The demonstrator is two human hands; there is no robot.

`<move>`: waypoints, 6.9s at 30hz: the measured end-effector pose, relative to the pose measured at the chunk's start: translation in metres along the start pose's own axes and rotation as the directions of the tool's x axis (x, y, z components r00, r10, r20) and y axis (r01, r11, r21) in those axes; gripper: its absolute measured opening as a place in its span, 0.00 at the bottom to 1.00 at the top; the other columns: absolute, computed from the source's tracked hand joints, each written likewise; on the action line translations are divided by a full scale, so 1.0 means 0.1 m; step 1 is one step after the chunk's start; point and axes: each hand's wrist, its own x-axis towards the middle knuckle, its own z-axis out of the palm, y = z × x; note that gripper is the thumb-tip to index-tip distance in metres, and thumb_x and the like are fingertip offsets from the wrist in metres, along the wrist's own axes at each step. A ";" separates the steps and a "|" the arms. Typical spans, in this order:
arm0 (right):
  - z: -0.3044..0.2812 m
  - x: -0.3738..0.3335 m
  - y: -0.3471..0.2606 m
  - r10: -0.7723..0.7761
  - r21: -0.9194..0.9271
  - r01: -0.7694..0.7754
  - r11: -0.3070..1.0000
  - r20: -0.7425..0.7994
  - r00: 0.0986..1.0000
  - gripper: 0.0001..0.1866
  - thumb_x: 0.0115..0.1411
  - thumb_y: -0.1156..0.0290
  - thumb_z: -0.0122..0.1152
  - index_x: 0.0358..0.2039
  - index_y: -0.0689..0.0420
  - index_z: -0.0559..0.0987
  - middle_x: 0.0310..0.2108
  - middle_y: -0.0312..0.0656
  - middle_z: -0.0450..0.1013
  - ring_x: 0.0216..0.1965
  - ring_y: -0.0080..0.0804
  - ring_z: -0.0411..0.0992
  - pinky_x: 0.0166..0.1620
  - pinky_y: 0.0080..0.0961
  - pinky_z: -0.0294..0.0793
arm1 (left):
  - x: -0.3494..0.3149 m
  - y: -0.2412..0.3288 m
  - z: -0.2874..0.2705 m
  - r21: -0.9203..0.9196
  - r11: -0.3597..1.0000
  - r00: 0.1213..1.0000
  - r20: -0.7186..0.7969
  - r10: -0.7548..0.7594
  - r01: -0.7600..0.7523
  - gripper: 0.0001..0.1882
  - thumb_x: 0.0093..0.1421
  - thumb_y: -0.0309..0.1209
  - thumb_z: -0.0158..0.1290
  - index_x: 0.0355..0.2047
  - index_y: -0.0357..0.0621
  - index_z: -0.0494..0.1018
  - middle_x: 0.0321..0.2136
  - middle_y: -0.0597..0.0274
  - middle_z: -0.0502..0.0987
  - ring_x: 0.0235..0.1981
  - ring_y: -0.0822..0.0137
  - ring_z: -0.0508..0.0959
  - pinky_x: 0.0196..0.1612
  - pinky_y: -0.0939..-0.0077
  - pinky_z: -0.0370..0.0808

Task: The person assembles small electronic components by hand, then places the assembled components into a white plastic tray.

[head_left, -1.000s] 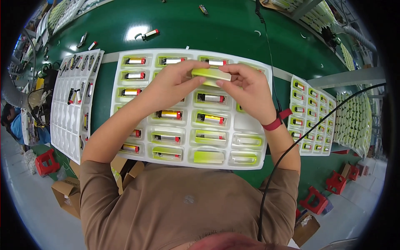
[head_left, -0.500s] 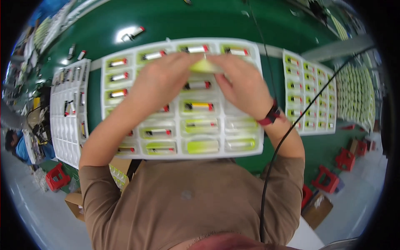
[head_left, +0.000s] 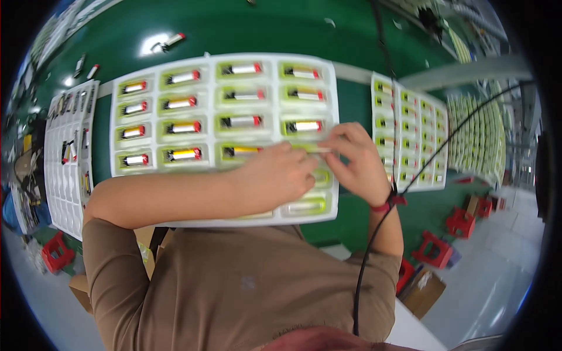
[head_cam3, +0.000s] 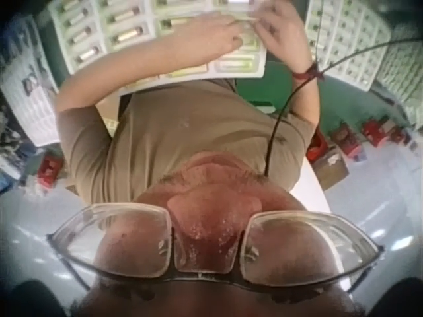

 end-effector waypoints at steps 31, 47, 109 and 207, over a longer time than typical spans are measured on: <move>-0.09 1.87 -0.12 -0.076 0.903 -0.150 0.403 0.196 0.978 0.18 0.60 0.82 0.65 0.49 0.63 0.71 0.43 0.43 0.74 0.40 0.28 0.79 0.43 0.24 0.81 | -0.85 -0.80 -0.74 -0.926 -0.327 0.590 0.159 -0.792 -0.190 0.24 0.71 0.35 0.42 0.61 0.32 0.66 0.57 0.46 0.72 0.54 0.62 0.73 0.58 0.66 0.73; 0.26 1.37 -0.46 -0.027 0.988 -0.066 0.137 0.070 0.997 0.12 0.61 0.85 0.64 0.43 0.64 0.73 0.43 0.42 0.74 0.41 0.28 0.78 0.44 0.24 0.81 | -0.55 -0.70 -0.78 -0.917 0.048 0.678 0.257 -0.689 0.397 0.15 0.64 0.26 0.52 0.51 0.44 0.73 0.36 0.67 0.77 0.32 0.78 0.73 0.35 0.79 0.71; 0.54 0.92 -0.17 -0.028 0.430 0.246 0.868 -0.454 0.891 0.12 0.56 0.75 0.67 0.42 0.61 0.82 0.31 0.41 0.75 0.28 0.29 0.78 0.36 0.20 0.80 | -0.45 -0.72 -0.39 -0.665 0.674 0.666 -0.347 -0.660 0.321 0.21 0.64 0.19 0.52 0.57 0.42 0.75 0.44 0.54 0.80 0.36 0.69 0.82 0.42 0.79 0.78; 0.44 0.93 -0.26 0.224 0.579 -0.154 0.800 -0.050 0.973 0.14 0.57 0.74 0.71 0.44 0.62 0.81 0.32 0.38 0.77 0.33 0.24 0.75 0.40 0.22 0.77 | -0.60 -0.68 -0.43 -0.873 0.351 0.672 -0.036 -0.740 0.339 0.19 0.71 0.23 0.46 0.62 0.36 0.68 0.48 0.61 0.78 0.44 0.74 0.79 0.51 0.78 0.77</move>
